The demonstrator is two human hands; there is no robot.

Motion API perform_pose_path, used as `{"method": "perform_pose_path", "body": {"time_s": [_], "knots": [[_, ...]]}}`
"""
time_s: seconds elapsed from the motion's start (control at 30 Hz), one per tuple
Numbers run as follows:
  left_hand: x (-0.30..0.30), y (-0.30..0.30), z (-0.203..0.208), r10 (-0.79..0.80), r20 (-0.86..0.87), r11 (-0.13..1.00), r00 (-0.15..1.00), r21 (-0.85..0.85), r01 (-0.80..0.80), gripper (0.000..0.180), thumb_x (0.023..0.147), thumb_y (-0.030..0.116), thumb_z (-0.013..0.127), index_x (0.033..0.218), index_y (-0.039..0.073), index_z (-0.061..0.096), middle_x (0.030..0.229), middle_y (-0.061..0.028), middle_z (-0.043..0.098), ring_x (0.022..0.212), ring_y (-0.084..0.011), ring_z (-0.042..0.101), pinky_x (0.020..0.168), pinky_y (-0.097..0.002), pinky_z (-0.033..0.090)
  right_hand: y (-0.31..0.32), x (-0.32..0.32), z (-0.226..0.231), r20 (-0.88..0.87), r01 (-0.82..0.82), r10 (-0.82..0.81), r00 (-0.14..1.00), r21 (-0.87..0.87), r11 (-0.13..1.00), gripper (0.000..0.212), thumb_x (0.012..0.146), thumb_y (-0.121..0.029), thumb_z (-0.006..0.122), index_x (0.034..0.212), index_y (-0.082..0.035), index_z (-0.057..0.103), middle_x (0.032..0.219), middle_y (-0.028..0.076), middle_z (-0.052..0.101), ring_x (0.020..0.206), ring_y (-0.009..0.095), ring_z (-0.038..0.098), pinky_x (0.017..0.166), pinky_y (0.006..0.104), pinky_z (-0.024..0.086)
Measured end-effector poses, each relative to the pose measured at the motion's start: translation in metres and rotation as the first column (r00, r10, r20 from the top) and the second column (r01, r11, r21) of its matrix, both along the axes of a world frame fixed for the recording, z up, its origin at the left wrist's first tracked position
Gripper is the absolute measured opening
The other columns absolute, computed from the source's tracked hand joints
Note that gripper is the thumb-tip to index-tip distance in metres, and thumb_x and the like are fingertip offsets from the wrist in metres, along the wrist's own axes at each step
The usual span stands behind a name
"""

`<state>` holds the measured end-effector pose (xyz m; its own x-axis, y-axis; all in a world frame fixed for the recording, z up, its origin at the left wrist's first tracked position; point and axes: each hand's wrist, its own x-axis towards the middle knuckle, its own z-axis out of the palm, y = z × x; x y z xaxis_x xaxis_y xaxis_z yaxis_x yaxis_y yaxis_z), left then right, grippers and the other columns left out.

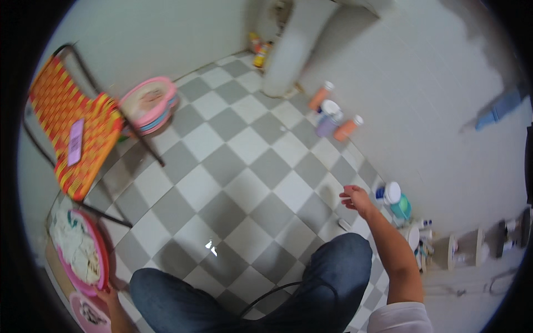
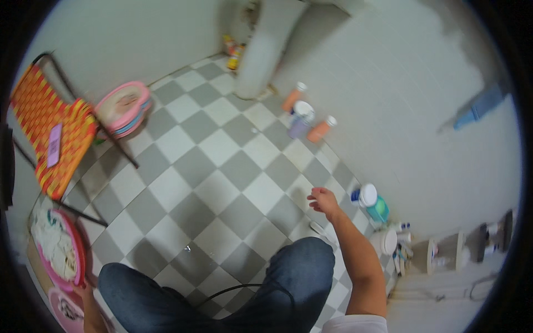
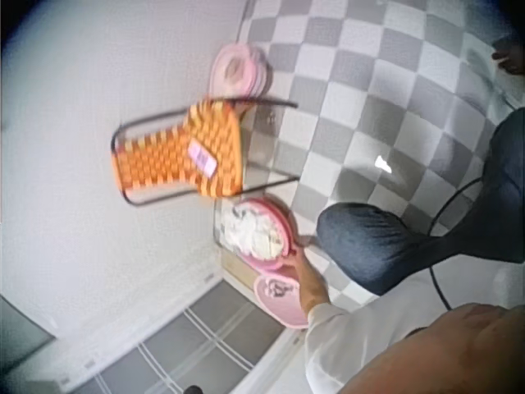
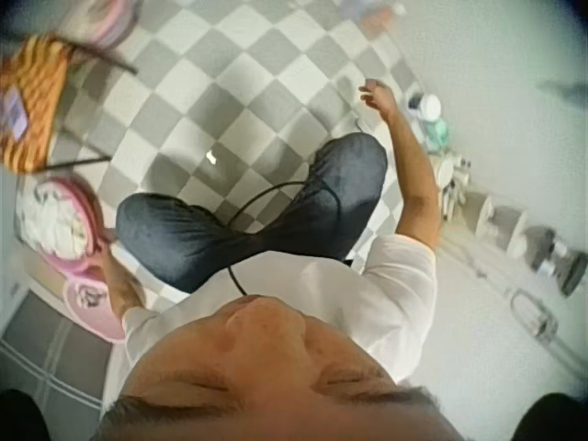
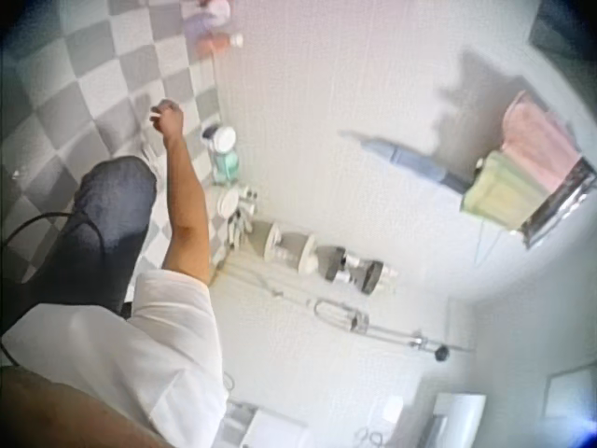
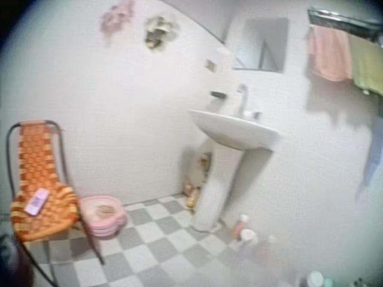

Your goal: The person scrubs a squat toilet with a long-handled brush, then moves to the floor to scrub tiles with a small brush and cleaning solution. They handle a bucket and cleaning containers during the process.

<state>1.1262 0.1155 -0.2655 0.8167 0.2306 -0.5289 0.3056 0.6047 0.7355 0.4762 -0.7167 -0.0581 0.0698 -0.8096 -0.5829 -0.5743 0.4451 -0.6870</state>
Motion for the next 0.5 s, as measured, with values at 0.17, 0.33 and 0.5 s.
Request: {"method": "perform_pose_path", "body": {"time_s": [0.17,0.33,0.5], "knots": [[-0.007,-0.073,0.048,-0.19,-0.166,0.981,0.968,-0.003,0.192,0.046,0.096,0.033,0.062,0.133,0.006,0.056,0.13,-0.0125,0.062,0.108,-0.0311,0.065,0.097,-0.0418,0.055,0.056,-0.158,-0.087,0.043,0.362,-0.363,0.931,0.025,0.932,0.027,0.098,-0.017,0.055,0.122,-0.008,0.061,0.093,0.009,0.073,0.068,0.016,0.065,0.061,0.0304,0.053],[0.028,-0.222,0.115,-0.622,0.09,0.729,0.778,0.428,0.533,0.019,0.097,0.023,0.059,0.109,0.009,0.06,0.102,-0.0064,0.06,0.095,-0.0228,0.062,0.096,-0.0371,0.053,0.07,-0.207,-0.17,-0.093,0.179,-0.222,0.971,-0.335,0.925,0.019,0.096,-0.01,0.056,0.107,-0.003,0.069,0.085,0.008,0.073,0.071,0.016,0.066,0.066,0.0317,0.055],[-0.039,-0.462,0.195,-0.745,0.001,0.643,0.668,0.269,0.717,0.015,0.103,0.025,0.06,0.107,0.011,0.063,0.104,-0.0007,0.065,0.098,-0.0147,0.062,0.091,-0.0313,0.051,0.068,-0.241,-0.164,-0.229,0.041,-0.133,0.964,-0.366,0.93,0.018,0.092,-0.014,0.06,0.103,-0.005,0.071,0.082,0.017,0.072,0.075,0.031,0.07,0.071,0.0392,0.055]]}}
